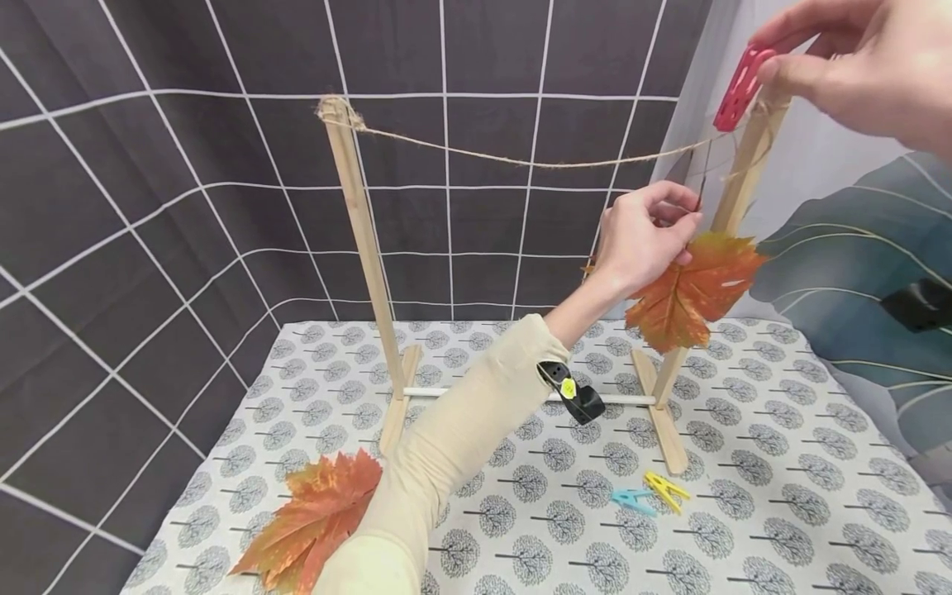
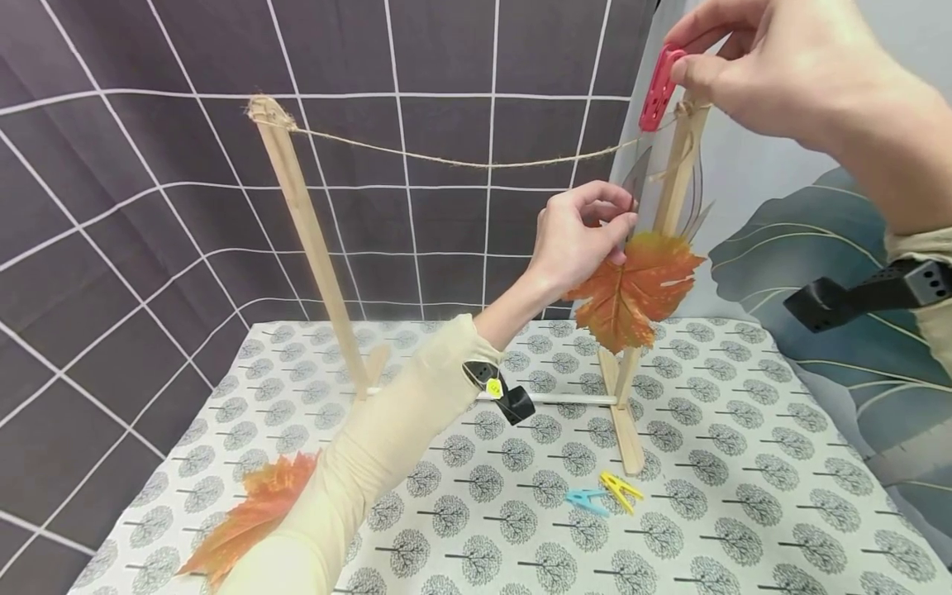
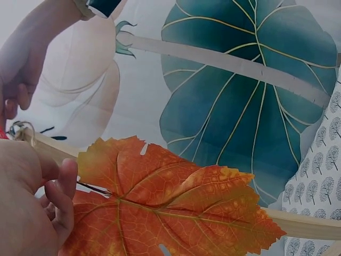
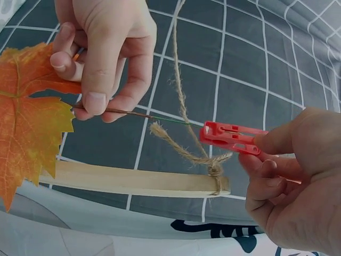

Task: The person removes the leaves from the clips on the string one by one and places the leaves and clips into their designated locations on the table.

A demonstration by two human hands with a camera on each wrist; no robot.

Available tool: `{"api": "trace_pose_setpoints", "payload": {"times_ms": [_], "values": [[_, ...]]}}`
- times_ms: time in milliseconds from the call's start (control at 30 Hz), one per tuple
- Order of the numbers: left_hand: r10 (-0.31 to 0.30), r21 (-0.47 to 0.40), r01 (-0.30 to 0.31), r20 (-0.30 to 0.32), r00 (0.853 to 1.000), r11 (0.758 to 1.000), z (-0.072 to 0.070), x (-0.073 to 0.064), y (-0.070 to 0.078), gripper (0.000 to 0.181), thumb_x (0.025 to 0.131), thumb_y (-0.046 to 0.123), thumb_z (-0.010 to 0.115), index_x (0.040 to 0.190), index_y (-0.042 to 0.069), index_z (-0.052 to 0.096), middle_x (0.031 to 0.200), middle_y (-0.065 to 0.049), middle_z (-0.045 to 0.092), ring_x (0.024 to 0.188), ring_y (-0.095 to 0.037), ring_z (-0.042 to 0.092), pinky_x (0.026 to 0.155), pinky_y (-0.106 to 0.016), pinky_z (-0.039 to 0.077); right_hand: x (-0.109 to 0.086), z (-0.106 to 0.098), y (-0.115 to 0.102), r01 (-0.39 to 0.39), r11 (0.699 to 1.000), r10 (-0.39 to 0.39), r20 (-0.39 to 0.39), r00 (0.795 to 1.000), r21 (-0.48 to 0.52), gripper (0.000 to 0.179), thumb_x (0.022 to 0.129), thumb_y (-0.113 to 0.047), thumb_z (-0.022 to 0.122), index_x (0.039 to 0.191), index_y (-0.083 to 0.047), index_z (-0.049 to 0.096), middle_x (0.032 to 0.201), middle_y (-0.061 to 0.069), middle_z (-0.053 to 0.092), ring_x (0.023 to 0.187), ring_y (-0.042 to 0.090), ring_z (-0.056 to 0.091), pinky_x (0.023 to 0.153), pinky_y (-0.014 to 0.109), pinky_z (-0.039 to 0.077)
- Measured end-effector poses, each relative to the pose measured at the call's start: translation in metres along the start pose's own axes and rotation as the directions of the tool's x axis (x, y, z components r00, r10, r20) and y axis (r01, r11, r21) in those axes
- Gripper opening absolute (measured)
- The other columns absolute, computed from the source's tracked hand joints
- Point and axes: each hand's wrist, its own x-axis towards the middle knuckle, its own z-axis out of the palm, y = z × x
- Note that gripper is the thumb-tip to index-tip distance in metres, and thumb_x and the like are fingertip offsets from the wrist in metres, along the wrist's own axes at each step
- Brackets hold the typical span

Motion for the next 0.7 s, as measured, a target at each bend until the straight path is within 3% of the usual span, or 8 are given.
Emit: {"api": "trace_pose_setpoints", "payload": {"times_ms": [167, 500, 700], "values": [[-0.014, -0.012, 0.014, -0.001, 1.0, 1.0, -0.001, -0.002, 0.0, 0.01, 0.093, 0.006, 0.07, 0.102, 0.007, 0.071, 0.079, 0.003, 0.071, 0.052, -0.005, 0.064, 0.057, -0.015, 0.052, 0.001, -0.001, 0.003, 0.027, 0.999, -0.026, -0.003, 1.0, 0.04, 0.023, 0.095, -0.013, 0.068, 0.106, -0.033, 0.069, 0.099, -0.022, 0.061, 0.07, 0.004, 0.051, 0.051, 0.008, 0.038], [0.002, -0.026, -0.002, 0.001, 1.0, 1.0, -0.006, -0.011, -0.006, 0.009, 0.092, 0.006, 0.071, 0.101, 0.008, 0.071, 0.08, 0.005, 0.071, 0.051, -0.005, 0.064, 0.058, -0.017, 0.053, -0.001, -0.001, 0.013, 0.093, 0.985, -0.094, 0.003, 0.996, 0.142, 0.028, 0.091, -0.005, 0.069, 0.118, -0.015, 0.071, 0.103, -0.007, 0.066, 0.068, 0.008, 0.052, 0.047, 0.012, 0.039], [-0.011, -0.046, 0.012, 0.014, 1.0, 0.999, -0.016, -0.017, -0.011, 0.009, 0.092, 0.005, 0.071, 0.101, 0.006, 0.07, 0.08, 0.001, 0.071, 0.052, -0.008, 0.065, 0.058, -0.018, 0.055, -0.007, 0.0, 0.015, 0.067, 0.983, -0.071, 0.02, 0.997, 0.168, 0.033, 0.091, -0.006, 0.072, 0.123, -0.014, 0.068, 0.108, -0.007, 0.067, 0.076, 0.009, 0.057, 0.053, 0.008, 0.044]]}}
